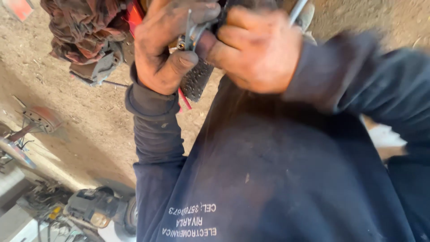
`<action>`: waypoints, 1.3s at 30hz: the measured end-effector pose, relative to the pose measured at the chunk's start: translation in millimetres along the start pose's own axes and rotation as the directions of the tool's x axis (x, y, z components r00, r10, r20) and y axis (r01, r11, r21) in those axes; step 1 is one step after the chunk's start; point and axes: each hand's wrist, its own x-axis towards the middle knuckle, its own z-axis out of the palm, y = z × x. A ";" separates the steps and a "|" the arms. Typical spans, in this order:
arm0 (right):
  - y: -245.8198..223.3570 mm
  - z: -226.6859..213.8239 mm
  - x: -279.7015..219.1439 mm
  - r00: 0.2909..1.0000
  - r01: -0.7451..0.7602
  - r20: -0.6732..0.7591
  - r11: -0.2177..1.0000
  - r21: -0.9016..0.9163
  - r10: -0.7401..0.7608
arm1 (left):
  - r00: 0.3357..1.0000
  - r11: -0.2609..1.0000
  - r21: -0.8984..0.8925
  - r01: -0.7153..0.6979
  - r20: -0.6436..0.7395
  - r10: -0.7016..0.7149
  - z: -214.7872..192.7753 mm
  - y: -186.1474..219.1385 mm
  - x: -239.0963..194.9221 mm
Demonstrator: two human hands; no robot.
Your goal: Sanding and inspecting a small metal engine component using an abrasive strip.
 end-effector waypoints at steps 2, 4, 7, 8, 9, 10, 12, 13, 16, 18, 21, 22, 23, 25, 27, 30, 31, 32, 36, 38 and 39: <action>-31.4 14.8 -11.9 0.919 -0.341 0.055 0.718 0.607 0.389 | 1.000 1.000 -0.004 -0.008 -0.003 0.008 -1.4 -5.4 -1.7; -44.8 19.8 -19.4 0.712 -0.441 0.331 0.028 0.897 0.619 | 1.000 1.000 -0.015 -0.015 0.003 0.015 -0.9 -6.9 -2.5; -30.5 12.0 -18.5 0.829 -0.484 0.195 0.499 0.719 0.524 | 0.998 0.998 0.032 -0.050 0.033 0.049 -3.0 -6.3 5.2; -27.0 9.7 -19.1 0.903 -0.423 0.149 0.771 0.476 0.403 | 0.999 0.999 -0.002 -0.036 0.033 0.036 -2.8 -6.6 5.5; -24.0 6.8 -19.6 0.953 -0.287 0.149 0.942 0.177 0.262 | 0.999 0.999 -0.036 -0.022 0.033 0.023 -2.5 -6.2 5.7; -17.0 4.3 -20.8 0.956 -0.281 0.139 0.945 0.167 0.260 | 0.999 0.999 -0.030 -0.035 0.034 0.036 -4.7 -7.2 9.3; -7.5 -2.6 -25.2 0.956 -0.181 0.231 0.983 -0.012 0.179 | 0.993 0.996 -0.052 -0.078 0.081 0.082 -6.8 -8.4 15.0; -6.5 -5.7 -27.3 0.954 -0.191 0.229 0.981 -0.023 0.191 | 0.992 0.994 -0.060 -0.086 0.089 0.092 -4.3 -9.4 13.1; -6.4 -8.1 -28.3 0.914 0.022 0.396 0.963 -0.267 0.089 | 0.992 0.994 -0.006 -0.112 0.051 0.113 -1.9 -15.9 8.1; -18.6 1.1 -30.9 0.824 -0.499 0.475 0.794 0.347 0.310 | 0.990 0.991 -0.046 -0.129 0.049 0.131 0.3 -25.4 0.8; -21.2 -0.7 -26.5 0.800 -0.452 0.530 0.864 0.221 0.283 | 0.989 0.987 -0.094 -0.133 0.049 0.138 -1.0 -23.5 3.6; -20.2 -2.3 -24.3 0.802 -0.447 0.529 0.866 0.223 0.278 | 0.989 0.987 -0.090 -0.133 0.047 0.138 -1.4 -23.7 4.2; -18.5 -3.4 -22.2 0.778 -0.414 0.563 0.902 0.126 0.278 | 0.987 0.986 -0.079 -0.144 0.059 0.148 -1.7 -24.6 5.0; -18.6 -4.3 -17.3 0.753 -0.370 0.603 0.927 0.056 0.264 | 0.989 0.990 -0.064 -0.127 0.068 0.131 -3.3 -20.4 3.7; -18.1 -9.1 -13.8 0.691 -0.273 0.667 0.955 -0.116 0.279 | 0.992 0.981 -0.171 -0.088 0.075 0.102 -3.0 -13.3 11.0; -16.1 -10.6 -16.1 0.718 -0.421 0.653 0.898 0.130 0.242 | 0.988 0.992 -0.035 -0.121 0.089 0.124 -6.8 -19.8 4.2; -14.5 -10.9 -16.4 0.717 -0.423 0.652 0.897 0.124 0.248 | 0.987 0.991 -0.038 -0.127 0.091 0.130 -4.6 -17.3 7.5; -13.9 -11.1 -16.8 0.734 -0.509 0.642 0.806 0.301 0.224 | 0.993 0.992 -0.086 -0.095 0.065 0.100 -1.6 -13.5 7.2; -13.3 -8.5 -18.9 0.785 -0.615 0.595 0.331 0.716 0.172 | 0.999 0.994 -0.097 -0.044 -0.007 0.043 6.6 -22.9 -9.6; -13.5 -3.1 -25.0 0.793 -0.594 0.579 0.456 0.663 0.191 | 0.998 0.985 -0.160 -0.060 -0.008 0.060 8.1 -16.4 -5.1; -11.5 -1.0 -26.8 0.808 -0.557 0.550 0.577 0.597 0.210 | 0.996 0.973 -0.217 -0.083 -0.003 0.084 7.4 -13.8 -0.3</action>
